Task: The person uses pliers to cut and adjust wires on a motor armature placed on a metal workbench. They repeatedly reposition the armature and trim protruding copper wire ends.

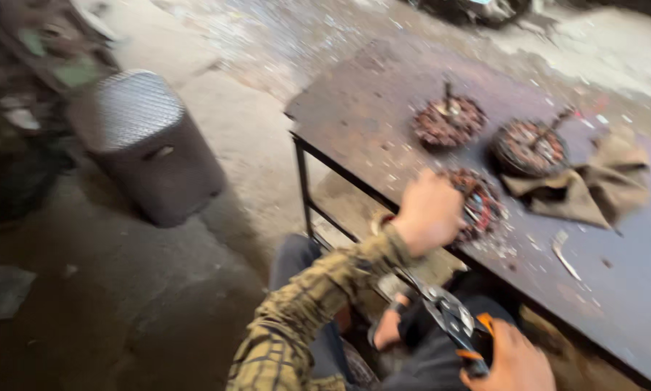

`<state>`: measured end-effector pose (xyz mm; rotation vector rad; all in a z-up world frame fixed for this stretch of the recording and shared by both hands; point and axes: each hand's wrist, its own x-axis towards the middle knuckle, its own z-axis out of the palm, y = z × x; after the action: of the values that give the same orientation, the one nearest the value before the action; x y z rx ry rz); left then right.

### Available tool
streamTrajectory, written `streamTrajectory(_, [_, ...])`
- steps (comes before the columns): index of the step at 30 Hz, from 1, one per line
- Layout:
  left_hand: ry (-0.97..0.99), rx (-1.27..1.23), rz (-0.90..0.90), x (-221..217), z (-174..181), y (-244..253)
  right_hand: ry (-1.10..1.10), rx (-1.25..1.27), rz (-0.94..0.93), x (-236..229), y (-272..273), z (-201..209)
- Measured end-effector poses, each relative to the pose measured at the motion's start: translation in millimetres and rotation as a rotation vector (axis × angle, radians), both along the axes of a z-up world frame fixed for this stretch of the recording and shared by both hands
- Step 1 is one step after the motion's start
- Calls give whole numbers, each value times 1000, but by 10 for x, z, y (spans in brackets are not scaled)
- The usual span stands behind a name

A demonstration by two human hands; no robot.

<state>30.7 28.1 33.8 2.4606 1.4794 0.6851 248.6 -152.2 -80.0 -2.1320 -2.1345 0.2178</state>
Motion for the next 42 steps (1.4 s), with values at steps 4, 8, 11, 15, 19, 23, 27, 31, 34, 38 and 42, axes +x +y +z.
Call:
streamTrajectory(4, [-117,41,-42,-58,-73,27,84,4,-50,-214,-218,332])
streamTrajectory(8, [-90,132,-87,-32,-272,191,87,15,-7,-344,-232,582])
streamTrajectory(11, [-91,169,-102,-59,-316,270,101,37,25,-399,-165,702])
streamTrajectory(15, [-100,260,-125,-49,-359,250,96,49,32,-421,-197,693])
streamTrajectory(19, [-109,264,-89,-22,-389,203,80,36,20,-432,-207,654])
streamTrajectory(23, [-142,288,-82,2,-379,175,85,51,21,-432,-224,648])
streamTrajectory(27, [-127,277,-60,8,-390,139,83,74,30,-399,-242,628])
streamTrajectory(31, [-116,326,-16,89,-434,142,91,87,21,-349,-288,581])
streamTrajectory(34, [-45,305,26,136,-438,184,81,120,8,-319,-341,570])
streamTrajectory(38, [-64,338,18,136,-463,193,121,110,-46,-290,-438,537])
streamTrajectory(42, [-55,355,34,150,-432,222,161,146,-92,-205,-505,477])
